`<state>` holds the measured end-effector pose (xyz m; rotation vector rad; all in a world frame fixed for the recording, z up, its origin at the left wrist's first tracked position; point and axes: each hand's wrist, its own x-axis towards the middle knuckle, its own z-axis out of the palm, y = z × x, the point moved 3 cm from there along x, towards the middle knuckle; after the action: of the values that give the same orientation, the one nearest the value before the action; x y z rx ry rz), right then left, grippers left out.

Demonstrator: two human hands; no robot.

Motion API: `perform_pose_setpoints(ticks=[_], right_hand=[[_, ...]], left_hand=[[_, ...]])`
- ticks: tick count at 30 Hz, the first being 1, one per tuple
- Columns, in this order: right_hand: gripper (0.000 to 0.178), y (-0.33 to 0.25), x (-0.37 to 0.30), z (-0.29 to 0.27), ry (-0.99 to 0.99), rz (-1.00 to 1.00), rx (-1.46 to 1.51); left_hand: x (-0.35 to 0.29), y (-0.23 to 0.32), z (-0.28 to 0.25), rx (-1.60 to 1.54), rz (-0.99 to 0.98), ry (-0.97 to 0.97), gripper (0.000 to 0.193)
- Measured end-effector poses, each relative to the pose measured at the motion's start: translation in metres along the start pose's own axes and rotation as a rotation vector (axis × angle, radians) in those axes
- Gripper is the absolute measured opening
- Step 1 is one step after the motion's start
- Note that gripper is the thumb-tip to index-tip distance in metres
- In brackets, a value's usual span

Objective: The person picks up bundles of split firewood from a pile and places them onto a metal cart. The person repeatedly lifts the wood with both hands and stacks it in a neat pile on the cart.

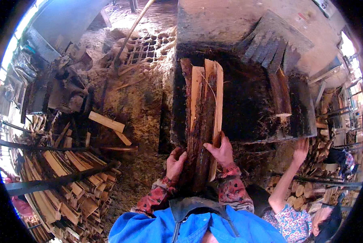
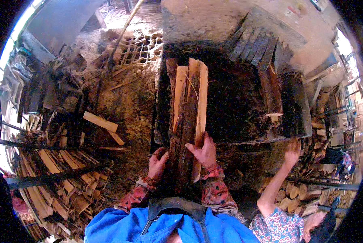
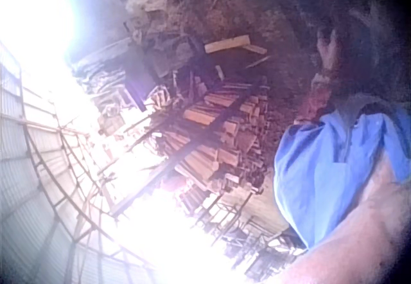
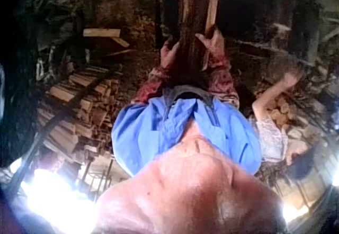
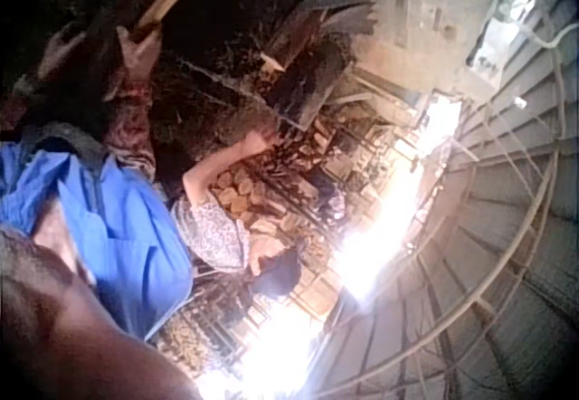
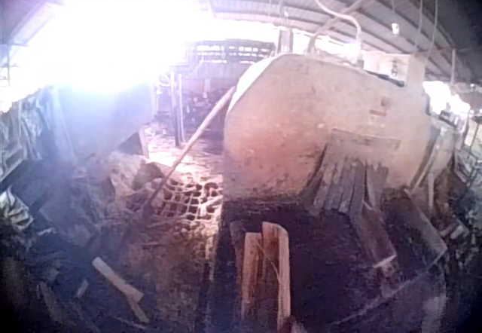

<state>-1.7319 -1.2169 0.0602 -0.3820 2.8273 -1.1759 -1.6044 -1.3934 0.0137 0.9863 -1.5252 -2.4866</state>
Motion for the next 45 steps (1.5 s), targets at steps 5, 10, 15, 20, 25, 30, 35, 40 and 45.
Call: perform_pose_setpoints(ticks=[5,10,15,20,25,30,35,40,45], right_hand=[[0.088,-0.003,-0.003,0.008,-0.034,-0.007,0.035],[0.061,-0.001,-0.004,0.001,-0.113,0.07,0.584],[0.044,0.049,-0.01,0.013,-0.187,0.333,0.838],[0.048,0.039,-0.012,0.005,-0.259,0.228,0.605],[0.054,-0.001,-0.007,-0.002,-0.304,0.156,0.612],[0.058,-0.015,-0.005,-0.002,-0.299,0.183,0.623],[0.058,-0.02,-0.004,-0.005,-0.261,0.115,0.641],[0.058,-0.004,0.02,-0.003,-0.175,0.085,0.48],[0.072,-0.014,0.061,-0.008,-0.034,0.084,0.287]], left_hand=[[0.012,-0.021,-0.011,-0.166,0.02,-0.109,0.041],[-0.004,0.027,0.013,-0.049,0.071,-0.132,0.047],[0.005,0.073,0.048,0.173,0.156,-0.247,0.063],[0.023,0.043,0.042,0.007,0.16,-0.257,0.063],[0.041,0.033,0.038,-0.107,0.235,-0.197,0.044],[0.049,0.022,0.04,-0.142,0.224,-0.072,0.037],[0.04,0.036,0.05,-0.169,0.258,-0.065,0.035],[0.07,0.037,0.056,-0.128,0.338,-0.073,0.032],[0.1,0.058,0.071,-0.123,0.318,-0.106,0.03]])
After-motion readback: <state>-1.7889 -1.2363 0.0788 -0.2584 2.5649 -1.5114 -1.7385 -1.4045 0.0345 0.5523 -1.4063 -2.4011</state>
